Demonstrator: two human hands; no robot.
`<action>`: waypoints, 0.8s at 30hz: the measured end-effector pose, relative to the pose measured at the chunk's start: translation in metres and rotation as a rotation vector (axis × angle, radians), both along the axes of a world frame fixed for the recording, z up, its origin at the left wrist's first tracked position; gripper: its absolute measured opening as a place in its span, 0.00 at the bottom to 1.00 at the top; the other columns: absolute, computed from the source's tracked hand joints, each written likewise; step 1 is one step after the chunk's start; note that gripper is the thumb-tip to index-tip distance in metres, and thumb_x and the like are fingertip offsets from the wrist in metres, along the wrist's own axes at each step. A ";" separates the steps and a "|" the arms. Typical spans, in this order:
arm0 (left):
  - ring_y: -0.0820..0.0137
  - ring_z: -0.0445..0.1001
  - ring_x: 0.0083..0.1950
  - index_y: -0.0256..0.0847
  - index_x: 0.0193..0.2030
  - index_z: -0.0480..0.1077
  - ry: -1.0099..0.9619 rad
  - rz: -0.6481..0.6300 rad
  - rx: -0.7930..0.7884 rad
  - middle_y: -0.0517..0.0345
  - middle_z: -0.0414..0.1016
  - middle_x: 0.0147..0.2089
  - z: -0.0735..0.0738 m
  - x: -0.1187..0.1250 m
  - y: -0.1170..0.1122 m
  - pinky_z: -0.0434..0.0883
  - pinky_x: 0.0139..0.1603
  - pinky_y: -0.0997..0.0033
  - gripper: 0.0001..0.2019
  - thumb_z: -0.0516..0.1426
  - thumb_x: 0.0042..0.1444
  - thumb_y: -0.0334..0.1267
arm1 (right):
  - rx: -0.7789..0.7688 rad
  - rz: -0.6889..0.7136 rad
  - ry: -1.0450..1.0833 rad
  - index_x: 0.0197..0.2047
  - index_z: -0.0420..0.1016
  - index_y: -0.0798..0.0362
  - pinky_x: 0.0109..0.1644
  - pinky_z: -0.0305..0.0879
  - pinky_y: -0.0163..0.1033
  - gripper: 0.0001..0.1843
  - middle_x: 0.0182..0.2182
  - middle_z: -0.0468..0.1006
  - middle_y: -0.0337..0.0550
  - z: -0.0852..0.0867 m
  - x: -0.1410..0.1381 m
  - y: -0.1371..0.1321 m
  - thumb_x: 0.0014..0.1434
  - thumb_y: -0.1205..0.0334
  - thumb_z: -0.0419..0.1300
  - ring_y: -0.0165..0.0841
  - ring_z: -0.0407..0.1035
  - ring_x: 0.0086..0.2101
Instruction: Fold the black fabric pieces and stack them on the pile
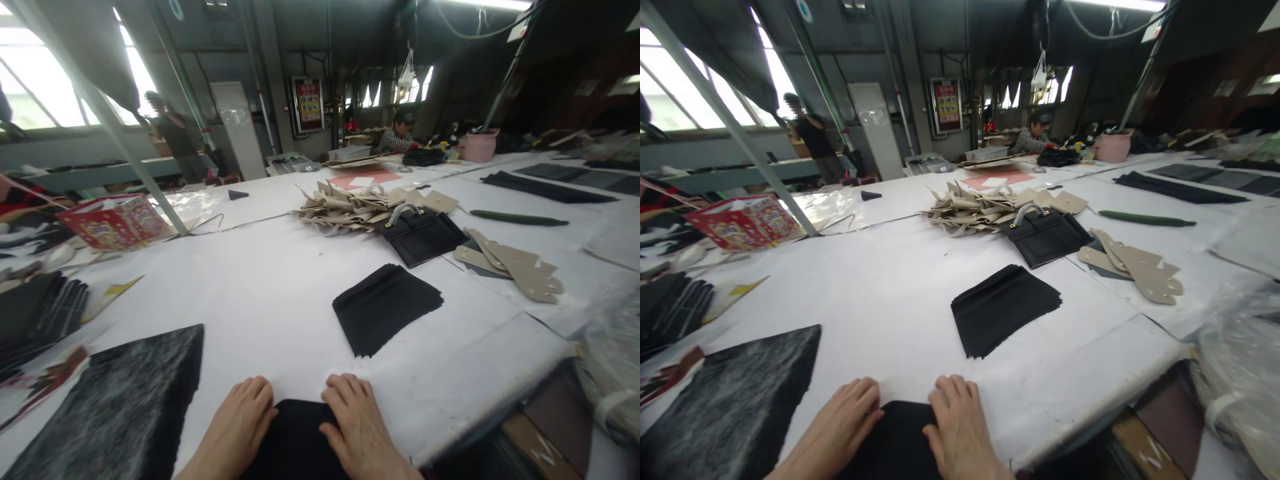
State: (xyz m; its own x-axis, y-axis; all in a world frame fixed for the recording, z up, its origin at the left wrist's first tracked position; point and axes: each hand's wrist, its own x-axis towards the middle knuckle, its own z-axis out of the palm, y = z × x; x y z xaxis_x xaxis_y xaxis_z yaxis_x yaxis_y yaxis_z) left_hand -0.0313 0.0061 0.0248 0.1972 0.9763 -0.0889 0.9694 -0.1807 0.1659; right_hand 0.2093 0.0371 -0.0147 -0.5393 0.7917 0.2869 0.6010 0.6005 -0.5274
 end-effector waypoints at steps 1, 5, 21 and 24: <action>0.66 0.73 0.39 0.43 0.36 0.68 -0.043 -0.015 0.000 0.57 0.74 0.37 -0.001 0.002 -0.003 0.68 0.42 0.67 0.09 0.49 0.65 0.34 | -0.044 0.019 -0.001 0.42 0.68 0.48 0.49 0.59 0.44 0.13 0.45 0.73 0.41 -0.003 0.001 0.000 0.53 0.69 0.62 0.38 0.64 0.46; 0.69 0.74 0.37 0.46 0.39 0.67 -0.258 0.001 -0.045 0.62 0.75 0.35 0.002 0.013 -0.008 0.68 0.39 0.73 0.04 0.51 0.64 0.36 | -0.185 0.041 -0.014 0.50 0.66 0.48 0.45 0.62 0.39 0.27 0.37 0.74 0.36 -0.016 0.031 0.006 0.46 0.77 0.57 0.33 0.68 0.38; 0.65 0.74 0.41 0.38 0.47 0.69 -0.798 0.415 0.106 0.52 0.75 0.40 0.003 0.138 0.181 0.68 0.44 0.65 0.14 0.60 0.52 0.30 | 0.153 -0.243 -0.721 0.45 0.76 0.56 0.50 0.53 0.47 0.18 0.43 0.76 0.55 0.083 0.090 0.257 0.55 0.76 0.52 0.43 0.66 0.48; 0.65 0.73 0.45 0.41 0.49 0.69 -0.716 0.434 0.183 0.53 0.74 0.46 0.009 0.114 0.161 0.67 0.48 0.66 0.18 0.63 0.51 0.31 | 0.192 -0.256 -0.641 0.56 0.71 0.59 0.50 0.54 0.51 0.26 0.56 0.68 0.64 0.057 0.083 0.261 0.55 0.77 0.50 0.48 0.63 0.53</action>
